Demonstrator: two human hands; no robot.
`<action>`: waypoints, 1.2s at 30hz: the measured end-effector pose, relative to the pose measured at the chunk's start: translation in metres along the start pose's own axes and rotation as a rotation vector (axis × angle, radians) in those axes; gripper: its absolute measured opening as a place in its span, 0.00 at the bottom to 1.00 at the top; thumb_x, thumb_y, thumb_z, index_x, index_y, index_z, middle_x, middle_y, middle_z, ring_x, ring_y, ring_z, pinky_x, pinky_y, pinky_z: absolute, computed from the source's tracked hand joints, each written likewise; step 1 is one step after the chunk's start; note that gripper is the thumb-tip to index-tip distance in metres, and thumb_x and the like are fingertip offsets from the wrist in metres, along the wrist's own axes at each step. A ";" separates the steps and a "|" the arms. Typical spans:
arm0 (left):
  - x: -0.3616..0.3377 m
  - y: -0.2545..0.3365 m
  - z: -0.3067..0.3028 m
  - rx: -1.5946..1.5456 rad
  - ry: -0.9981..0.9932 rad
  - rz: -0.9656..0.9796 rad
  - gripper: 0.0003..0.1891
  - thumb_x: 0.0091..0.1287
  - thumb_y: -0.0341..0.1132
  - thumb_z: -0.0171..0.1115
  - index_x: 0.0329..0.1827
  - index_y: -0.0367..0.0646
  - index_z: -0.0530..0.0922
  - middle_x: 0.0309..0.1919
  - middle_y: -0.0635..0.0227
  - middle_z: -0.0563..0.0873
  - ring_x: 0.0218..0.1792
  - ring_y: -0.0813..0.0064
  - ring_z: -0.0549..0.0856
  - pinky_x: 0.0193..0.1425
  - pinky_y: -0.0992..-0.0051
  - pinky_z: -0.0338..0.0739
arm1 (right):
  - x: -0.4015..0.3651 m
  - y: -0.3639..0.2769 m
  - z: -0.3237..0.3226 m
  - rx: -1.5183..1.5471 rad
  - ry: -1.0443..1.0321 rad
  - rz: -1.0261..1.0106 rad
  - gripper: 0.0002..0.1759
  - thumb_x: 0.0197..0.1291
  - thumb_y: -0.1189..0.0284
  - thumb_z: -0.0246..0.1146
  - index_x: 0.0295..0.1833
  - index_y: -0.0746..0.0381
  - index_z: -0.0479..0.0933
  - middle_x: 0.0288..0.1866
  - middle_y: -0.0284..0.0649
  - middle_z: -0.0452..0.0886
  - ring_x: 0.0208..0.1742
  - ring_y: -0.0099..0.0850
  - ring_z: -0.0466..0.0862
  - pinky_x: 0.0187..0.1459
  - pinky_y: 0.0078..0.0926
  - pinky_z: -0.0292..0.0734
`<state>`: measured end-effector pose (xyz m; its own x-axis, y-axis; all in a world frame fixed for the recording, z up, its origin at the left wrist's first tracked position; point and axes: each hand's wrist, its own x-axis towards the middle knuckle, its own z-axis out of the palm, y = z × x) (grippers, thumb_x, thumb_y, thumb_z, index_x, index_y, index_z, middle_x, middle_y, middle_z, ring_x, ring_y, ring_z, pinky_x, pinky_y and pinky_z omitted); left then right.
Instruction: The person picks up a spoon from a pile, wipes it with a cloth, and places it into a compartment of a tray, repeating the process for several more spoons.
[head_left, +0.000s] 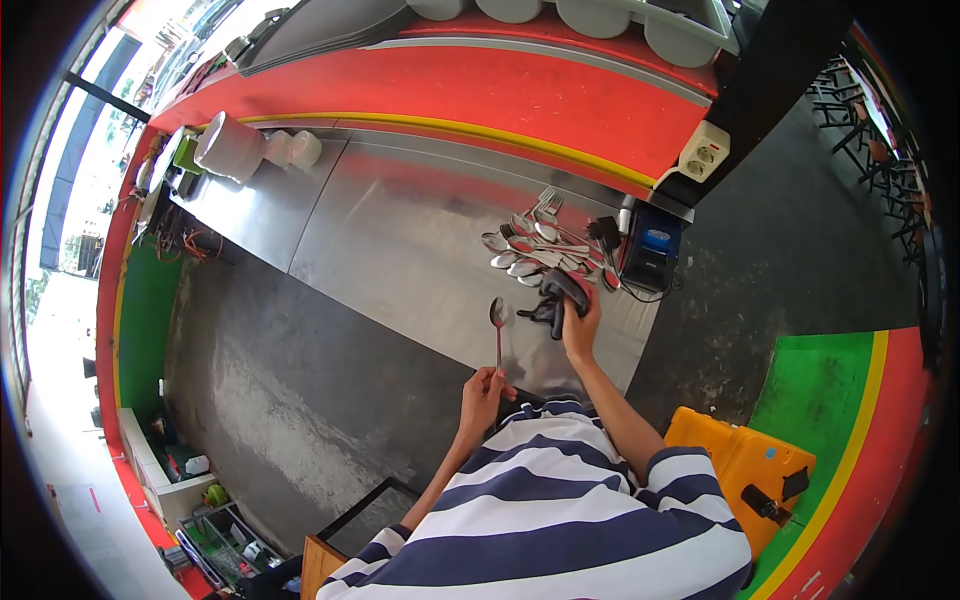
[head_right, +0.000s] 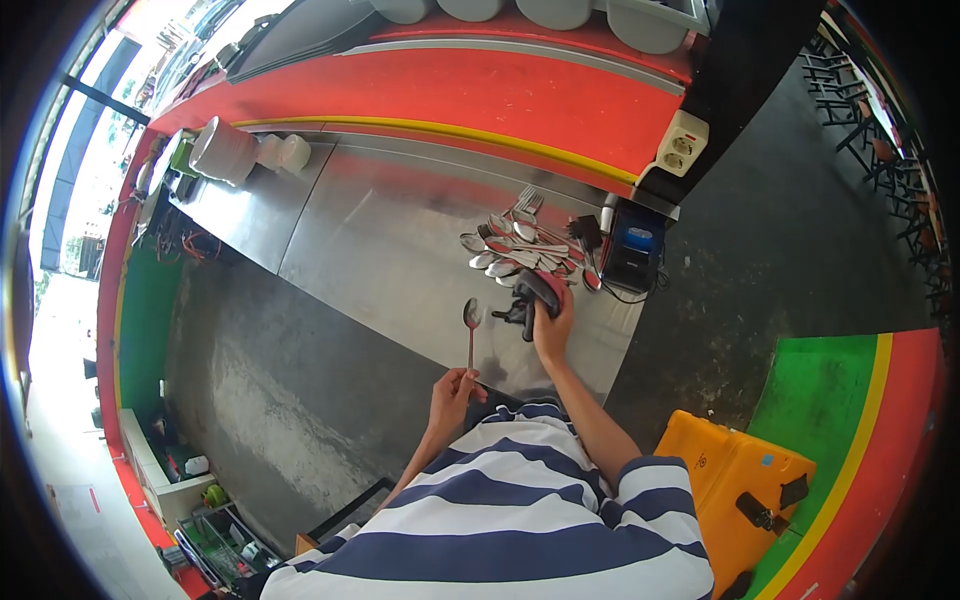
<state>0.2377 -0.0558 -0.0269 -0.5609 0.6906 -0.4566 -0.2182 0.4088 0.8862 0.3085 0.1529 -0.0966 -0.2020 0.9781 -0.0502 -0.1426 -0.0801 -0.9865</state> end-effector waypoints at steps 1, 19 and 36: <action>0.005 0.000 -0.001 0.002 0.007 0.016 0.13 0.78 0.37 0.51 0.51 0.34 0.77 0.29 0.64 0.87 0.29 0.79 0.86 0.30 0.82 0.69 | -0.010 -0.028 -0.006 0.074 0.030 0.029 0.19 0.58 0.77 0.66 0.56 0.67 0.75 0.55 0.44 0.79 0.54 0.37 0.80 0.60 0.30 0.71; 0.024 0.044 0.045 0.274 -0.370 0.091 0.10 0.75 0.32 0.51 0.45 0.32 0.75 0.21 0.64 0.81 0.21 0.77 0.79 0.28 0.75 0.74 | -0.035 -0.055 -0.040 -0.516 -0.272 -0.358 0.31 0.40 0.86 0.67 0.57 0.60 0.78 0.57 0.49 0.72 0.58 0.51 0.76 0.58 0.40 0.74; -0.002 -0.004 0.082 0.167 -0.351 -0.186 0.14 0.81 0.40 0.43 0.39 0.42 0.71 0.21 0.78 0.69 0.20 0.87 0.66 0.26 0.83 0.61 | 0.015 -0.010 -0.113 -0.392 0.078 -0.177 0.22 0.52 0.80 0.66 0.55 0.64 0.77 0.53 0.49 0.75 0.57 0.47 0.76 0.57 0.37 0.71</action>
<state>0.3053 -0.0099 -0.0360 -0.2119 0.7457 -0.6317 -0.1414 0.6161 0.7748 0.4161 0.1900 -0.1052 -0.1314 0.9830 0.1283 0.2136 0.1545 -0.9646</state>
